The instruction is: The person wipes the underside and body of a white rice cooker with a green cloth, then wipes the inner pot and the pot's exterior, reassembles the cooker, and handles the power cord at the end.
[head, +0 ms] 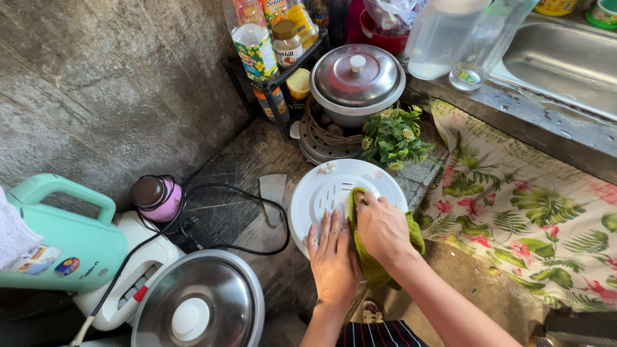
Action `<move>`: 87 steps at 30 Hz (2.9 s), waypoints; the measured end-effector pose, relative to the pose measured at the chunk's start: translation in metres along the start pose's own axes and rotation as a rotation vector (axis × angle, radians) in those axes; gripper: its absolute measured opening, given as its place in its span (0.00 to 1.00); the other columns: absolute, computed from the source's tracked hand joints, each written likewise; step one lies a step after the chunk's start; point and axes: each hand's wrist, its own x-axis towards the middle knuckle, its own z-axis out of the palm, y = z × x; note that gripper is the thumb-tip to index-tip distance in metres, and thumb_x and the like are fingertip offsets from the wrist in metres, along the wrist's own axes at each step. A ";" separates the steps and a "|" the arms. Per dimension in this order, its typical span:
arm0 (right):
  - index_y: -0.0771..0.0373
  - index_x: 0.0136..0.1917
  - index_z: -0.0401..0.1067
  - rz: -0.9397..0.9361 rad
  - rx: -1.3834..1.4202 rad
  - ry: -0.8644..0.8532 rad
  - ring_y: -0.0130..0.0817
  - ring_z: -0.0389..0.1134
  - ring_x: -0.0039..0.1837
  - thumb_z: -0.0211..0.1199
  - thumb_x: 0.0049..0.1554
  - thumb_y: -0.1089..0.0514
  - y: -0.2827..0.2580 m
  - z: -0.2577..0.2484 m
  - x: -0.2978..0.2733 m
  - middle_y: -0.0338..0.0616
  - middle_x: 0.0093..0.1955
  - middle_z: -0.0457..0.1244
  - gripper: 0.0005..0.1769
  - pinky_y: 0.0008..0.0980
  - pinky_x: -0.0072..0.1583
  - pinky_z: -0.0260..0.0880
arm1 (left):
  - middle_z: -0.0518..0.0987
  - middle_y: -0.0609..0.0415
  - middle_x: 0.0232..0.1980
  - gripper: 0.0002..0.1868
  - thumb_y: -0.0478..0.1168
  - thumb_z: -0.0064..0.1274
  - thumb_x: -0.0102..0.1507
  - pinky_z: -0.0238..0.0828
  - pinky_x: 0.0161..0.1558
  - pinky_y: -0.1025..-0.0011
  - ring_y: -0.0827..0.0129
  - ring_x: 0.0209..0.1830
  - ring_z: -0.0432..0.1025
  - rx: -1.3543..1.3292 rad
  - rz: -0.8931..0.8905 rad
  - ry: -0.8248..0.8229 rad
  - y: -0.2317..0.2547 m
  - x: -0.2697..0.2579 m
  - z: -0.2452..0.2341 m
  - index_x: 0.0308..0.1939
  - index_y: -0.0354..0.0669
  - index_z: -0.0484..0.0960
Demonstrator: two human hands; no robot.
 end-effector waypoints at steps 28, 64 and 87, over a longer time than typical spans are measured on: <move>0.64 0.57 0.74 0.075 0.098 0.026 0.38 0.67 0.50 0.50 0.64 0.57 0.013 -0.016 -0.034 0.44 0.48 0.64 0.15 0.38 0.50 0.73 | 0.68 0.38 0.74 0.25 0.29 0.44 0.59 0.45 0.74 0.45 0.51 0.78 0.58 -0.006 -0.015 0.008 0.003 0.000 -0.001 0.61 0.34 0.77; 0.71 0.39 0.75 -0.033 0.040 -0.041 0.48 0.67 0.54 0.50 0.54 0.64 0.007 0.002 -0.012 0.52 0.60 0.62 0.13 0.44 0.52 0.73 | 0.68 0.38 0.74 0.26 0.32 0.48 0.58 0.43 0.75 0.46 0.50 0.79 0.57 -0.025 -0.025 0.006 -0.001 -0.001 0.001 0.62 0.33 0.76; 0.78 0.51 0.69 0.222 -0.021 -0.169 0.48 0.69 0.48 0.46 0.64 0.59 -0.020 0.007 -0.049 0.61 0.54 0.59 0.18 0.37 0.43 0.77 | 0.69 0.40 0.74 0.25 0.32 0.46 0.58 0.46 0.74 0.46 0.52 0.78 0.59 -0.018 -0.011 0.029 -0.003 -0.003 0.007 0.60 0.35 0.77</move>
